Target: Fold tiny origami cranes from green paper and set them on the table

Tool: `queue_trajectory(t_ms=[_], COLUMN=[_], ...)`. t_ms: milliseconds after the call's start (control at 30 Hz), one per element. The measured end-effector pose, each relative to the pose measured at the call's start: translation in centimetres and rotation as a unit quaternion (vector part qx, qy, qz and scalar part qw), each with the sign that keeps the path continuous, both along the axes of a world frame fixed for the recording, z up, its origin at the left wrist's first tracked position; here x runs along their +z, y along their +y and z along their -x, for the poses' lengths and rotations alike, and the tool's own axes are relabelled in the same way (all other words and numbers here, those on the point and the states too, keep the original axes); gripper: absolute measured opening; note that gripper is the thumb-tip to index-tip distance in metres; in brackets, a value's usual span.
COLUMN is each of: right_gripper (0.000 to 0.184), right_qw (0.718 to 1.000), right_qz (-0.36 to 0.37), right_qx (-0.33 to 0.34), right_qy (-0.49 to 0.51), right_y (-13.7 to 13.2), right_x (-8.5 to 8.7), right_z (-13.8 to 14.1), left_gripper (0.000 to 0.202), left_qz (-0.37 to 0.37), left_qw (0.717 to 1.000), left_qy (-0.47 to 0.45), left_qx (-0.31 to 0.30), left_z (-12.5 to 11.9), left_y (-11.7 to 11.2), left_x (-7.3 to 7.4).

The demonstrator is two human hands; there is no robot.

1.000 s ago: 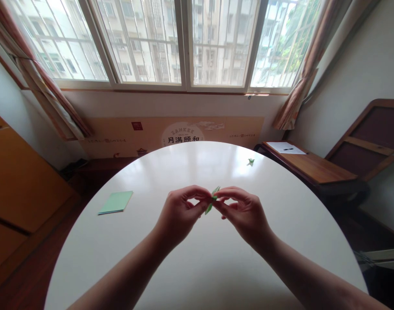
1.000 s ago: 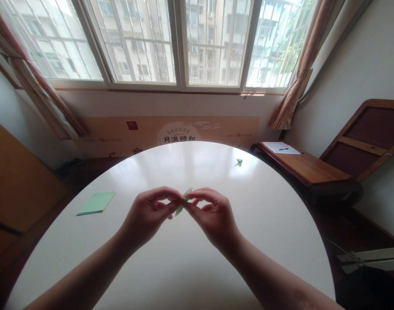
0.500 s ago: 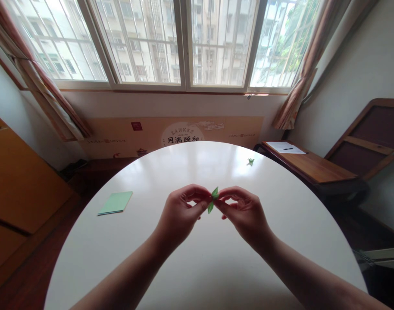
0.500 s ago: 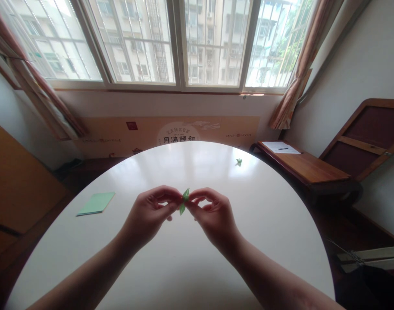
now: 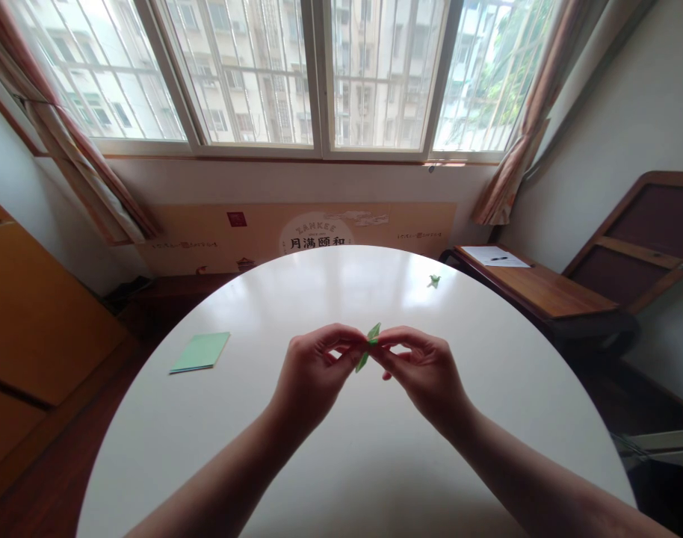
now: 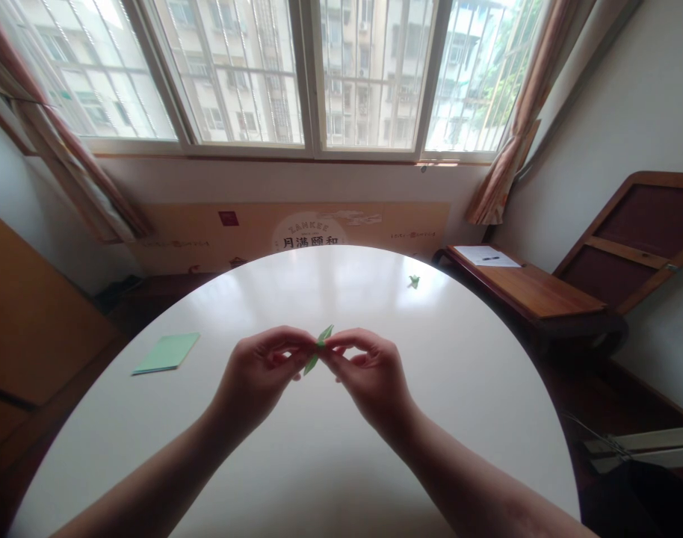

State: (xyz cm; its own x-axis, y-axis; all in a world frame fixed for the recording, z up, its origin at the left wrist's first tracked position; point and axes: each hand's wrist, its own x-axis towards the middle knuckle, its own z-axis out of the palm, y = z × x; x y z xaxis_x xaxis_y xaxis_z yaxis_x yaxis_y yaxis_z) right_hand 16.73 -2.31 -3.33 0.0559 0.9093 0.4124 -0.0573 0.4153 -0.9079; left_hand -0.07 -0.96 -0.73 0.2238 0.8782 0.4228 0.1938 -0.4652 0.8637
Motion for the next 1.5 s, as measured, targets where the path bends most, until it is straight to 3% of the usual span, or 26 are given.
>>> queue_trajectory(t_ms=[367, 567, 733, 900, 1133, 1500], right_gripper=[0.009, 0.013, 0.008, 0.020, 0.023, 0.028], right_qw=[0.980, 0.971, 0.996, 0.997, 0.991, 0.982], right_qz=[-0.131, -0.168, -0.057, 0.054, 0.089, 0.150], right_qx=[-0.052, -0.065, -0.035, 0.005, 0.029, 0.082], right_qy=[-0.138, -0.157, -0.062, 0.054, 0.097, 0.082], right_y=[0.0, -0.1, -0.3, -0.1, 0.0, 0.2], right_x=[0.2, 0.4, 0.1, 0.0, -0.2, -0.2], right_z=[-0.8, -0.7, 0.0, 0.3, 0.1, 0.0], left_gripper=[0.006, 0.019, 0.029, 0.025, 0.024, 0.023], left_qz=[0.109, 0.164, 0.157, 0.130, 0.149, 0.160], left_qw=[0.992, 0.982, 0.984, 0.990, 0.988, 0.987], left_qy=[-0.053, -0.092, -0.077, -0.051, -0.026, -0.020], left_qx=[-0.029, -0.030, -0.017, -0.011, -0.026, -0.023], left_z=[-0.1, -0.3, -0.4, -0.5, -0.4, -0.3], left_y=[0.1, 0.2, 0.1, -0.1, 0.1, 0.5], left_x=[0.1, 0.0, 0.0, 0.1, -0.2, -0.1])
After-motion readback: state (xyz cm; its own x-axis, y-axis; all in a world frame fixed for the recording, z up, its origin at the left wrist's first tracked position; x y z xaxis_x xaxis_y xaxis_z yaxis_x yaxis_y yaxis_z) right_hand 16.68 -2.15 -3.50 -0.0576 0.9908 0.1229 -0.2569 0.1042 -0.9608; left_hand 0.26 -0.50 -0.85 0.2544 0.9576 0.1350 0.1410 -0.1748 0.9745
